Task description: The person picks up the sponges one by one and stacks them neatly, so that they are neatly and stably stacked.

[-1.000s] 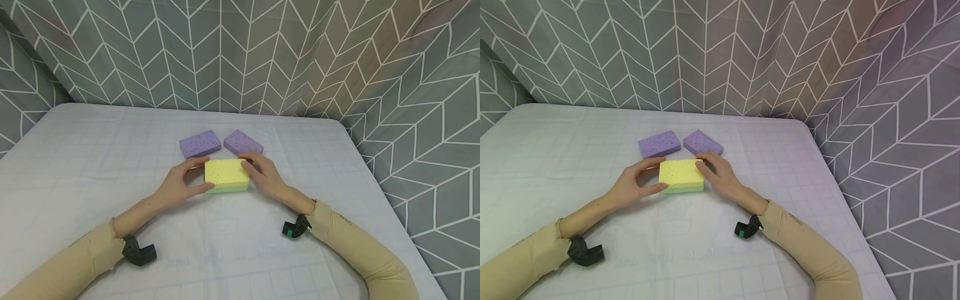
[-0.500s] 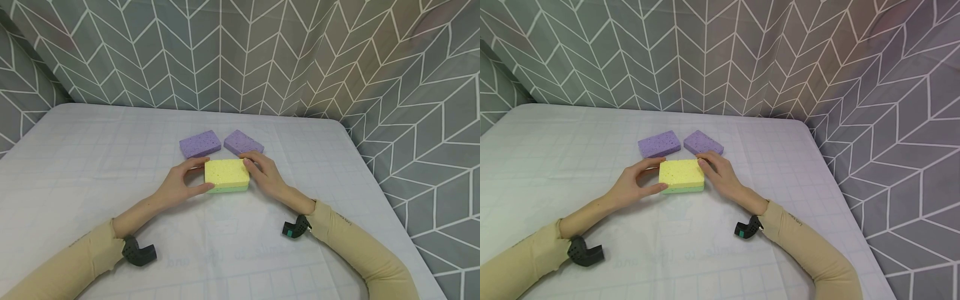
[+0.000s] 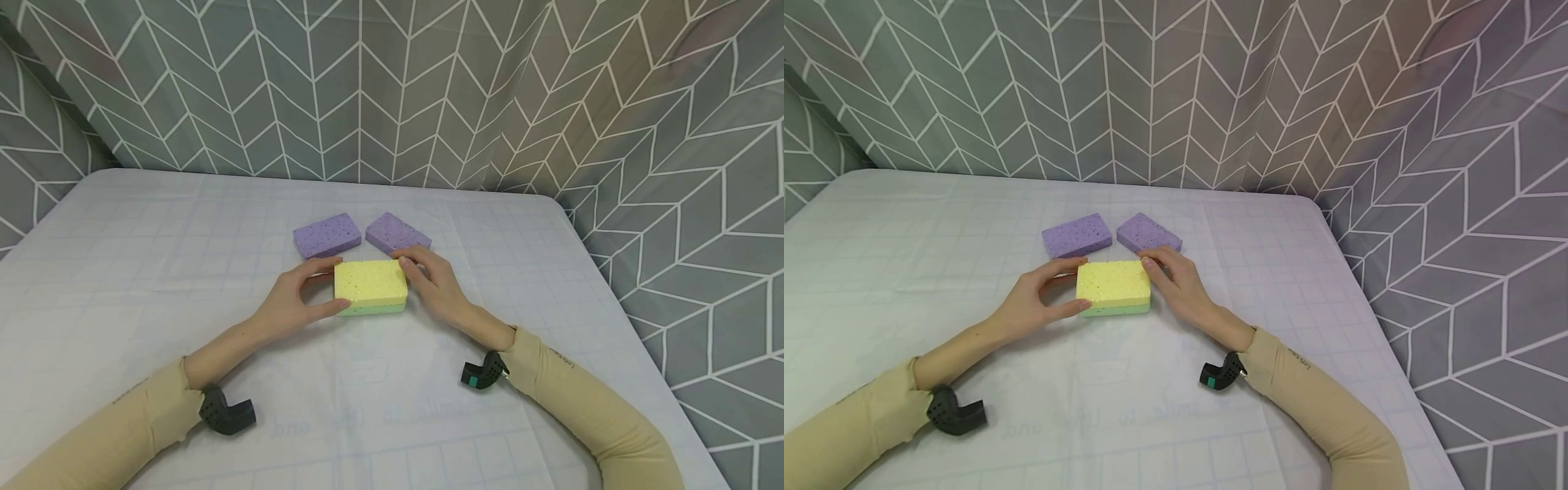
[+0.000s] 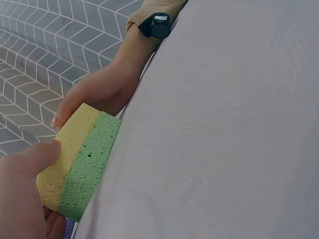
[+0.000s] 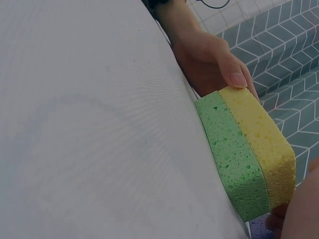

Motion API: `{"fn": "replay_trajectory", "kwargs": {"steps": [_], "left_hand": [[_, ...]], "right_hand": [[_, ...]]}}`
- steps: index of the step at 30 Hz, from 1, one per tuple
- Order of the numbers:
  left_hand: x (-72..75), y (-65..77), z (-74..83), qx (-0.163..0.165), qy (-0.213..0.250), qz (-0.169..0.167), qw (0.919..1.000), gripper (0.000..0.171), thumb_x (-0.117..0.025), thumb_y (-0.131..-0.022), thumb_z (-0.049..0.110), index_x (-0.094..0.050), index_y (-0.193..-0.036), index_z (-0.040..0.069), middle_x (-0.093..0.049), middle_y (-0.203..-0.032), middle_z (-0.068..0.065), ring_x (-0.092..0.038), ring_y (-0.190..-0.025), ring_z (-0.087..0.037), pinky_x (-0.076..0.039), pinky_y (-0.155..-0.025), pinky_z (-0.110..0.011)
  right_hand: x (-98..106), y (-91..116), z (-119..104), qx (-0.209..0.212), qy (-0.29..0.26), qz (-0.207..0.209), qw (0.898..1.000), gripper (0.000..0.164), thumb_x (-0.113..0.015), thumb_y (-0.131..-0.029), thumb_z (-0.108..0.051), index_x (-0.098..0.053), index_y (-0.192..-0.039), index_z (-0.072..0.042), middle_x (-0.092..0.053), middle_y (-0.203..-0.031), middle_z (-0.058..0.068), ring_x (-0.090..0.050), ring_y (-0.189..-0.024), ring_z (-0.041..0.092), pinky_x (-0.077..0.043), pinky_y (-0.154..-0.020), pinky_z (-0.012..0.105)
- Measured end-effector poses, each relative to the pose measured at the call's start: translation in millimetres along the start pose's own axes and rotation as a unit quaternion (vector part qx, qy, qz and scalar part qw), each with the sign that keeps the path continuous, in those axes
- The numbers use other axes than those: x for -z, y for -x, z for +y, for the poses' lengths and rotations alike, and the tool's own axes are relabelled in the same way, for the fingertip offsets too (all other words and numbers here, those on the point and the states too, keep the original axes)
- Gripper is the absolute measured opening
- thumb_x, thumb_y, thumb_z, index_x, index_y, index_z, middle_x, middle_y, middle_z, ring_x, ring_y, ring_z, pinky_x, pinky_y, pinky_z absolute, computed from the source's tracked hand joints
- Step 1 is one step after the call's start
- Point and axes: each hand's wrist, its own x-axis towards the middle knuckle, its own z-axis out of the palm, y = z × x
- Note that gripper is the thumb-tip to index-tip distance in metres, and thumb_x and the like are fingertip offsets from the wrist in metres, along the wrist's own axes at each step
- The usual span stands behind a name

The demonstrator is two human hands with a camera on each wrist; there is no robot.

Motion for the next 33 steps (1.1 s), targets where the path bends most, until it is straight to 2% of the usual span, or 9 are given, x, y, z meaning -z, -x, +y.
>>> {"fn": "replay_trajectory", "kwargs": {"steps": [5, 14, 23, 33], "left_hand": [[-0.3, 0.2, -0.3, 0.000, 0.001, 0.000, 1.0000, 0.072, -0.084, -0.081, 0.018, -0.050, -0.143, 0.003, -0.058, -0.139, -0.008, -0.058, -0.126, -0.025, -0.046, -0.112, -0.037], [-1.0, 1.1, 1.5, 0.000, 0.005, -0.001, 1.0000, 0.072, -0.084, -0.082, 0.018, -0.050, -0.143, 0.004, -0.057, -0.140, -0.007, -0.057, -0.127, -0.025, -0.045, -0.112, -0.036], [-2.1, 1.0, -0.6, 0.003, 0.005, 0.000, 1.0000, 0.071, -0.084, -0.082, 0.017, -0.051, -0.143, 0.004, -0.057, -0.141, -0.009, -0.057, -0.128, -0.027, -0.045, -0.113, -0.040], [-1.9, 1.7, -0.2, 0.000, 0.004, -0.001, 1.0000, 0.072, -0.084, -0.081, 0.017, -0.050, -0.143, 0.004, -0.057, -0.141, -0.008, -0.057, -0.129, -0.025, -0.045, -0.113, -0.037]], "right_hand": [[-0.4, 0.6, 1.6, -0.003, 0.002, 0.007, 1.000, 0.028, -0.046, -0.102, -0.004, -0.064, -0.120, 0.008, -0.066, -0.117, 0.022, -0.062, -0.110, 0.034, -0.050, -0.100, 0.049], [-0.4, 1.5, 4.1, 0.022, 0.004, 0.038, 0.999, 0.023, -0.050, -0.100, -0.001, -0.066, -0.113, 0.009, -0.067, -0.108, 0.023, -0.061, -0.097, 0.032, -0.051, -0.087, 0.035], [-1.0, 2.1, 5.8, 0.028, 0.003, 0.053, 0.998, 0.021, -0.053, -0.100, -0.002, -0.066, -0.112, 0.009, -0.067, -0.105, 0.021, -0.062, -0.098, 0.032, -0.052, -0.086, 0.032], [-1.6, 1.6, 8.4, 0.046, -0.003, 0.068, 0.997, 0.018, -0.055, -0.098, 0.002, -0.066, -0.110, 0.010, -0.067, -0.103, 0.021, -0.061, -0.096, 0.030, -0.050, -0.088, 0.027]]}}
